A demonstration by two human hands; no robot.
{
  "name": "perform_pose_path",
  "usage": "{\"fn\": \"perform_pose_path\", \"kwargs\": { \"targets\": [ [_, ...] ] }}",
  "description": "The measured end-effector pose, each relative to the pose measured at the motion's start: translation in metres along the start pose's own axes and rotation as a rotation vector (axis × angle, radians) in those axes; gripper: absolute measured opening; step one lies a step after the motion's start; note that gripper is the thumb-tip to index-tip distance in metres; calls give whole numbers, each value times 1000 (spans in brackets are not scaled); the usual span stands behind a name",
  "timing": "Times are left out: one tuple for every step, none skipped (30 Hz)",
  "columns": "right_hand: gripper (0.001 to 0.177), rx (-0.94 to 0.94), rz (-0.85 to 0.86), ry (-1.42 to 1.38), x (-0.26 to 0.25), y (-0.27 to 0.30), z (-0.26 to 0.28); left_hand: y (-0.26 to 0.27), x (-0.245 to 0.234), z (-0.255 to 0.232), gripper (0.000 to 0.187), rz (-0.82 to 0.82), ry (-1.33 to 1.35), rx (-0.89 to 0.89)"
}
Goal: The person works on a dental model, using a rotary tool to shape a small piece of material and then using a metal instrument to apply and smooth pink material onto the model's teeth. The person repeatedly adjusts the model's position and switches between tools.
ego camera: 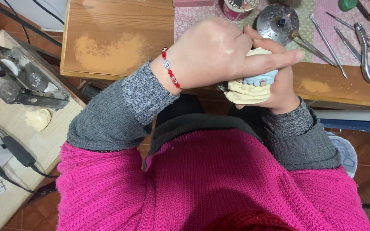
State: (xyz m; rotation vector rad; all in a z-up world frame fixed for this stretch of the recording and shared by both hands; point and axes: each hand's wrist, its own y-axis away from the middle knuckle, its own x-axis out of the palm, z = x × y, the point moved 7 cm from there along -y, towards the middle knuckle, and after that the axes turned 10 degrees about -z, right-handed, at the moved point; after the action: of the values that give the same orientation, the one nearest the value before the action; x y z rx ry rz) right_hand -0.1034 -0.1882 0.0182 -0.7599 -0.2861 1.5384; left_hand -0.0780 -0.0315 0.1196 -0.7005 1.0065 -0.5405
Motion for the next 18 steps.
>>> {"fn": "perform_pose_path", "kwargs": {
  "targets": [
    [123,0,-19,-36,-1,0,1,-1,-2,0,61,-15,15,-15],
    [123,0,-19,-35,-1,-1,4,-4,-5,-1,61,-16,15,-14],
    [124,56,2,-19,0,-2,3,-6,-5,0,59,25,0,-44],
    [125,111,23,-2,1,-2,2,-8,-5,2,57,65,-15,-74],
    [125,109,23,0,2,1,-1,-3,-5,1,57,63,-16,-73],
    [122,118,-15,-119,1,3,-4,3,-4,8,56,77,112,-194],
    [119,125,-53,-239,0,5,-7,10,-2,13,55,90,240,-316],
    [119,122,-58,-239,0,4,-7,18,0,12,55,90,240,-311],
    [118,95,-65,-210,0,2,-6,27,0,15,54,19,493,-421],
    [117,73,-73,-182,0,2,-5,37,2,17,54,-53,754,-530],
    [117,76,-78,-182,-1,0,-5,39,2,13,54,-49,758,-529],
    [115,81,-50,-194,0,-1,-4,43,3,12,48,-55,832,-596],
    [112,87,-22,-206,2,-2,-3,48,3,10,42,-62,906,-663],
    [112,90,-20,-210,2,-2,-2,49,4,7,42,-60,905,-667],
    [112,83,-19,-194,2,-3,0,49,5,6,39,-67,909,-686],
    [112,73,-18,-177,2,-5,1,49,6,5,35,-74,911,-701],
    [112,72,-18,-180,2,-6,2,51,8,3,35,-72,909,-702],
    [112,50,-26,-129,2,-6,3,53,12,3,35,-91,970,-751]
  ]
}}
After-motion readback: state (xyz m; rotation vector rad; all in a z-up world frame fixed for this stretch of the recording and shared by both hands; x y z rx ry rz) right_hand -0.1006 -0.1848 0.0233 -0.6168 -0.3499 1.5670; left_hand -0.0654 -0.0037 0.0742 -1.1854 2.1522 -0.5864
